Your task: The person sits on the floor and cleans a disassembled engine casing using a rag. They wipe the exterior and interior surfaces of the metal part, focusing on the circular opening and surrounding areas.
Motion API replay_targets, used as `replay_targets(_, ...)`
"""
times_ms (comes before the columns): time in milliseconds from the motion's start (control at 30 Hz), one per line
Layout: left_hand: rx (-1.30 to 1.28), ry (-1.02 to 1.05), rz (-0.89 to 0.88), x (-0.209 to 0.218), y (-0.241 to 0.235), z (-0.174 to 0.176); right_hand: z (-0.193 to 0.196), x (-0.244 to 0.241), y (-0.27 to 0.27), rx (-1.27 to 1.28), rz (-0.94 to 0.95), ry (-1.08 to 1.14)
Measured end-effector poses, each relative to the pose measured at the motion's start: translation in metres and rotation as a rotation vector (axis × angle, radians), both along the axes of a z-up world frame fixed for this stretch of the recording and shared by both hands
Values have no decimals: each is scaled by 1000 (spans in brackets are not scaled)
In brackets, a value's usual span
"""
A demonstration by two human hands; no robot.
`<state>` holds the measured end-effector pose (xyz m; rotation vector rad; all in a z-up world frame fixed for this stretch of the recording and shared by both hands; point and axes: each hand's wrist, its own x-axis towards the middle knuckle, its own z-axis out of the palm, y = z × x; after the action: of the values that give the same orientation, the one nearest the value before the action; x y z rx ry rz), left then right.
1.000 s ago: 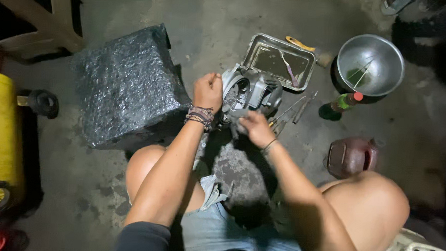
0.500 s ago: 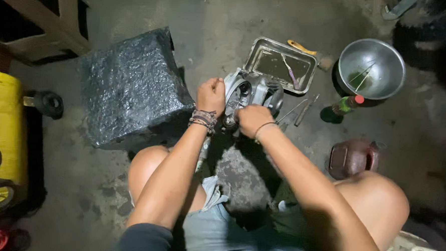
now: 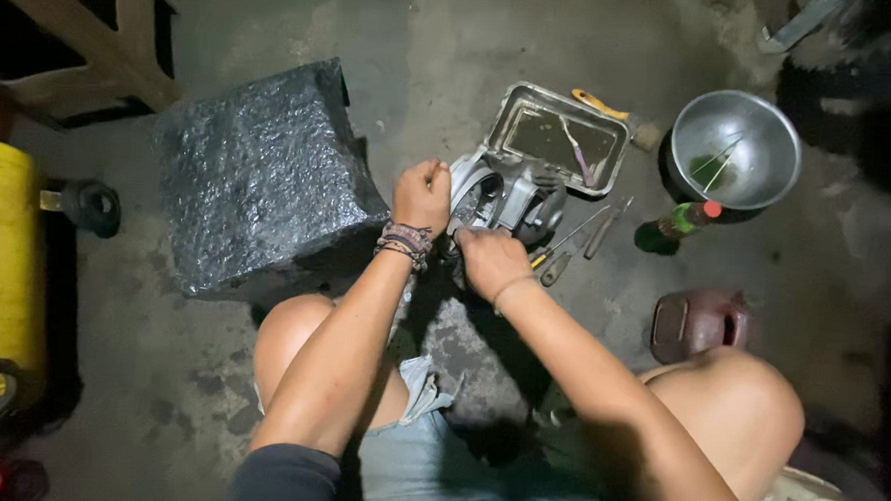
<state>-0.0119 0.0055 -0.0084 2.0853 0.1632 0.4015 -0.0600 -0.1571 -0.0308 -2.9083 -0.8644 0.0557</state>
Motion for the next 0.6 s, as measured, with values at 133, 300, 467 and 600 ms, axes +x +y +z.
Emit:
replay_targets(133,-130,70,19,5,11,-20,-24,34,-16,-168,-152,392)
replay_targets(300,-109,-8,-6,10,7,-7,-91,24,-70,792,-101,284)
replay_targets(467,-78,-34,-8,8,3,-17,-66,-21,-8,1191,-384,519)
replay_targets(600,-26,-22,-3,-1,-1,-8,-39,-57,19,593,-260,13)
